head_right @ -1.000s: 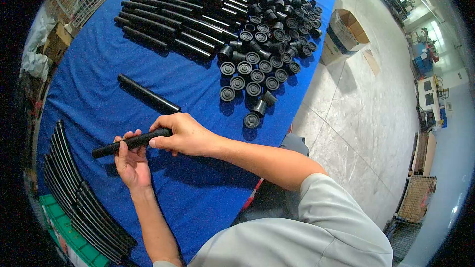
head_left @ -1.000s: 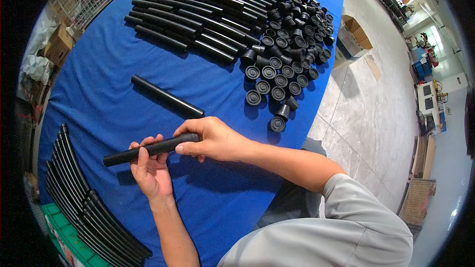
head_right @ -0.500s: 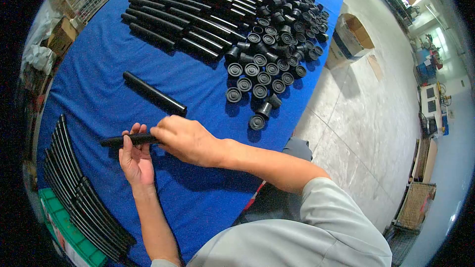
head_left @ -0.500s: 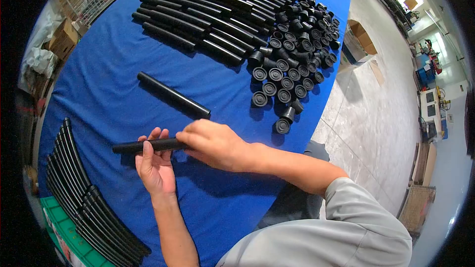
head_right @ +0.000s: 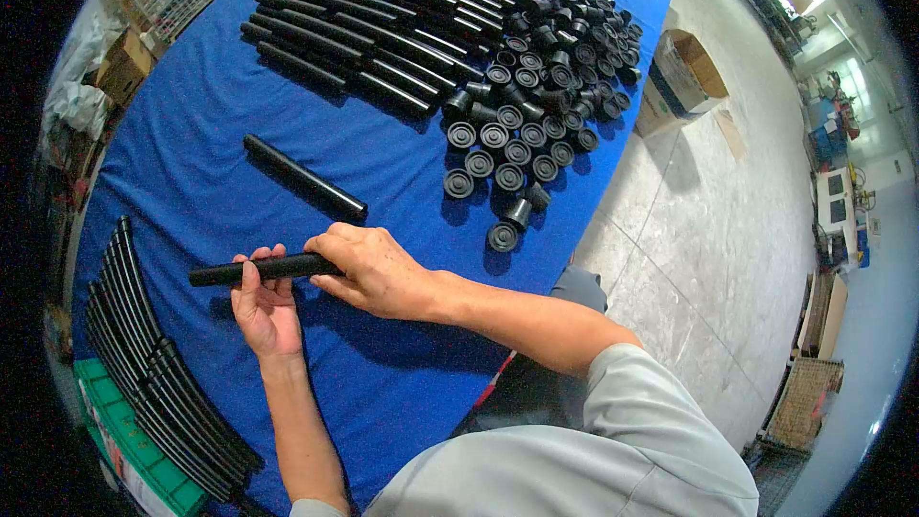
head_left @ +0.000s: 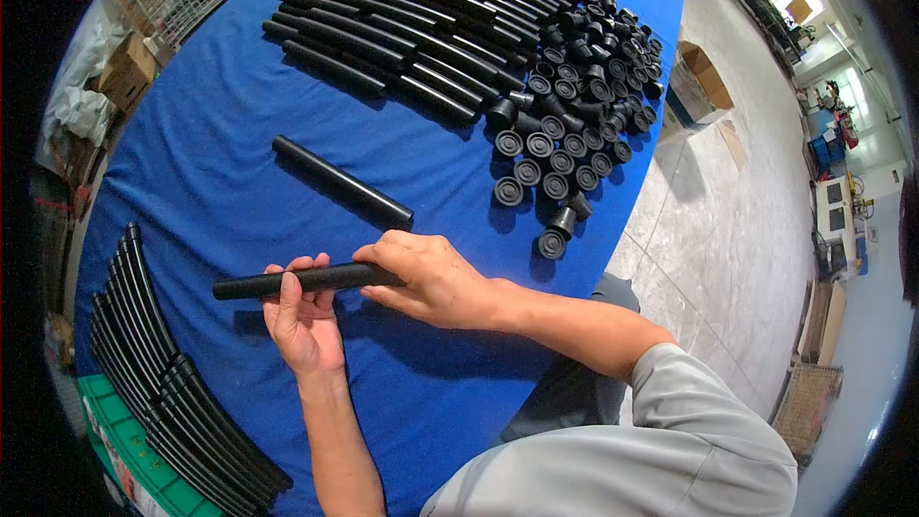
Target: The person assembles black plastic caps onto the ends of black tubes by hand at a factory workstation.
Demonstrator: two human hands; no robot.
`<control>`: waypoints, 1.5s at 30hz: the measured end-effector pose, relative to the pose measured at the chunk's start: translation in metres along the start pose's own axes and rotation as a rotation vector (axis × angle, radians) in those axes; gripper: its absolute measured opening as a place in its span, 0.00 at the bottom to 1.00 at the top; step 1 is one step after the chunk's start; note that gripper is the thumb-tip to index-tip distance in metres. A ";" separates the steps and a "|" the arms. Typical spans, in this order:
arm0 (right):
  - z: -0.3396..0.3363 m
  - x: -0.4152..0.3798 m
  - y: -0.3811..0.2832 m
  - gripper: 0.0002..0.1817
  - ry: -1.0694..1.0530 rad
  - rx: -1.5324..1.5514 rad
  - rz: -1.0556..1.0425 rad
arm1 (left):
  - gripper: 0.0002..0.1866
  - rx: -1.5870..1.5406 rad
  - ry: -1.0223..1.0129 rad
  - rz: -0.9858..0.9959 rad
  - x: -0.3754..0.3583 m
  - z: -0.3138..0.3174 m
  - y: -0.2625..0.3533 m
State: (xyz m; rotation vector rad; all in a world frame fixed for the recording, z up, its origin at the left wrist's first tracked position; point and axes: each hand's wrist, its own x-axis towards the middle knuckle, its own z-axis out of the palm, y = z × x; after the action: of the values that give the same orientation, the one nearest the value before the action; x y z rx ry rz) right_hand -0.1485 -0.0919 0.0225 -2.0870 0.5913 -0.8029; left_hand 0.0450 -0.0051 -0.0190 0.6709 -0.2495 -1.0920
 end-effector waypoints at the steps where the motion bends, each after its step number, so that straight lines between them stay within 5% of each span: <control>1: -0.002 0.001 0.000 0.21 -0.009 -0.008 0.000 | 0.11 0.001 0.012 0.002 -0.001 0.001 0.000; 8: 0.006 0.000 0.009 0.22 0.090 -0.294 -0.271 | 0.13 0.055 -0.002 -0.055 0.000 0.003 0.001; 11: 0.000 0.003 -0.001 0.21 -0.005 0.043 -0.007 | 0.13 0.024 -0.041 -0.053 0.001 -0.002 0.003; 12: -0.019 0.014 -0.027 0.20 -0.264 0.436 0.621 | 0.13 0.020 -0.038 -0.051 0.001 -0.001 0.003; 16: 0.000 0.003 0.001 0.18 0.052 -0.002 -0.055 | 0.12 -0.002 -0.073 -0.098 0.001 0.002 0.003; 19: 0.004 0.000 0.004 0.18 0.074 -0.144 -0.183 | 0.11 -0.023 -0.118 -0.111 0.004 -0.009 0.005; 22: -0.030 0.018 -0.030 0.21 -0.347 0.467 0.690 | 0.11 -0.032 -0.080 -0.099 0.002 -0.006 0.003; 26: 0.005 -0.002 0.006 0.24 0.049 -0.176 -0.176 | 0.11 -0.026 -0.010 -0.153 0.002 0.007 0.004; 29: 0.005 -0.002 0.002 0.23 0.050 -0.079 -0.125 | 0.11 -0.031 -0.050 -0.113 0.002 -0.003 0.004; 33: -0.026 0.015 -0.025 0.22 -0.272 0.517 0.669 | 0.11 -0.022 -0.036 -0.117 0.001 0.001 0.004; 34: -0.007 0.010 -0.008 0.22 0.048 0.035 0.024 | 0.11 -0.012 -0.014 -0.127 0.001 0.006 0.004; 37: 0.004 -0.003 0.002 0.21 0.052 -0.239 -0.218 | 0.11 -0.016 -0.033 -0.135 0.002 -0.001 0.005; 38: 0.006 -0.002 0.004 0.23 0.086 -0.120 -0.206 | 0.10 -0.022 -0.054 -0.136 0.003 -0.005 0.005; 41: -0.021 0.012 -0.020 0.22 -0.305 0.608 0.693 | 0.11 -0.024 -0.147 -0.133 0.002 -0.008 0.006; 42: -0.021 0.012 -0.017 0.24 -0.320 0.584 0.686 | 0.11 -0.018 -0.108 -0.131 0.002 -0.005 0.006; 45: 0.003 0.002 0.003 0.25 0.068 -0.152 -0.253 | 0.12 -0.015 -0.044 -0.135 0.002 0.001 0.003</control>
State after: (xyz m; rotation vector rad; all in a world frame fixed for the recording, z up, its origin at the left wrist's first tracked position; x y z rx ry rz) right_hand -0.1455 -0.0934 0.0197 -2.3124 0.4408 -1.0023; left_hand 0.0479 -0.0062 -0.0164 0.6583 -0.2361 -1.2375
